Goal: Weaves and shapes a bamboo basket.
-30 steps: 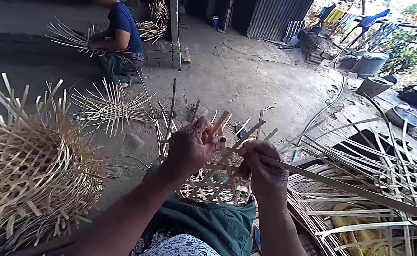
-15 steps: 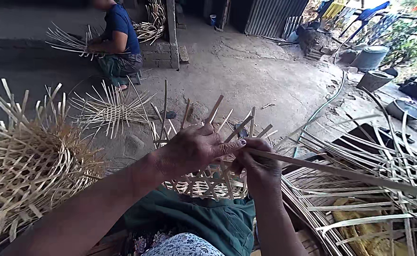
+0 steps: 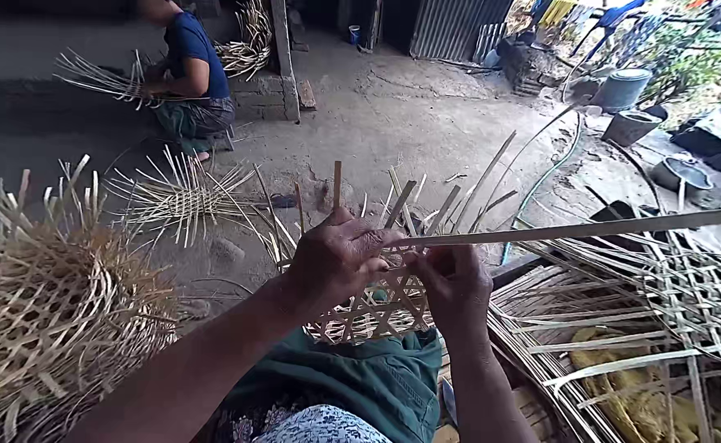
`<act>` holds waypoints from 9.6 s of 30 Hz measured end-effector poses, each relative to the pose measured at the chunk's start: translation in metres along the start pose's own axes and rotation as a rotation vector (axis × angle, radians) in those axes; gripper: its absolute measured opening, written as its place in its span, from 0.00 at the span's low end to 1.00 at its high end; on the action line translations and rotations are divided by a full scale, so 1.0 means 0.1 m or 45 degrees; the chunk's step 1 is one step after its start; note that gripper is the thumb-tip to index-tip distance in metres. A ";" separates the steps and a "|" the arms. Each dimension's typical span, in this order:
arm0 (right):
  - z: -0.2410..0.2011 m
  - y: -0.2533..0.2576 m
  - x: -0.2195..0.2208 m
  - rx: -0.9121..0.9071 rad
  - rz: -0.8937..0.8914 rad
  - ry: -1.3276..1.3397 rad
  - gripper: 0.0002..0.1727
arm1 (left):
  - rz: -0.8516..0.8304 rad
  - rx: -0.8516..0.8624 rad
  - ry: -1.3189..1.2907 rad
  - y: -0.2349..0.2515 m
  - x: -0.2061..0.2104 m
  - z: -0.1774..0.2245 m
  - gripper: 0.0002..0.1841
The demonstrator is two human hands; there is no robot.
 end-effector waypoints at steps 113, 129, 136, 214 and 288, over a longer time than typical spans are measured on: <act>-0.29 -0.05 -0.02 -0.037 -0.198 -0.260 0.11 | -0.001 -0.199 -0.096 -0.09 -0.03 -0.05 0.12; 0.18 0.20 0.15 0.454 -0.274 1.103 0.16 | -0.059 -0.099 0.258 -0.12 0.00 -0.16 0.14; 0.18 0.21 0.18 0.426 -0.374 1.117 0.07 | -0.001 -0.101 0.213 -0.14 0.02 -0.18 0.12; 0.34 0.10 0.13 0.286 -0.226 0.627 0.13 | 0.152 0.045 0.158 -0.74 0.18 -0.17 0.15; -0.36 -0.02 0.49 -0.072 -0.524 -0.271 0.12 | -0.194 -0.611 -1.089 -0.43 -0.12 -0.64 0.05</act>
Point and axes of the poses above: each hand's wrist, its own y-axis towards the middle knuckle, its own x-axis out of the palm, z = x × y, the point moved 4 cm from there along y, towards the middle knuckle, and after that the axes turned 3 degrees about -x, right-handed, at the moved point
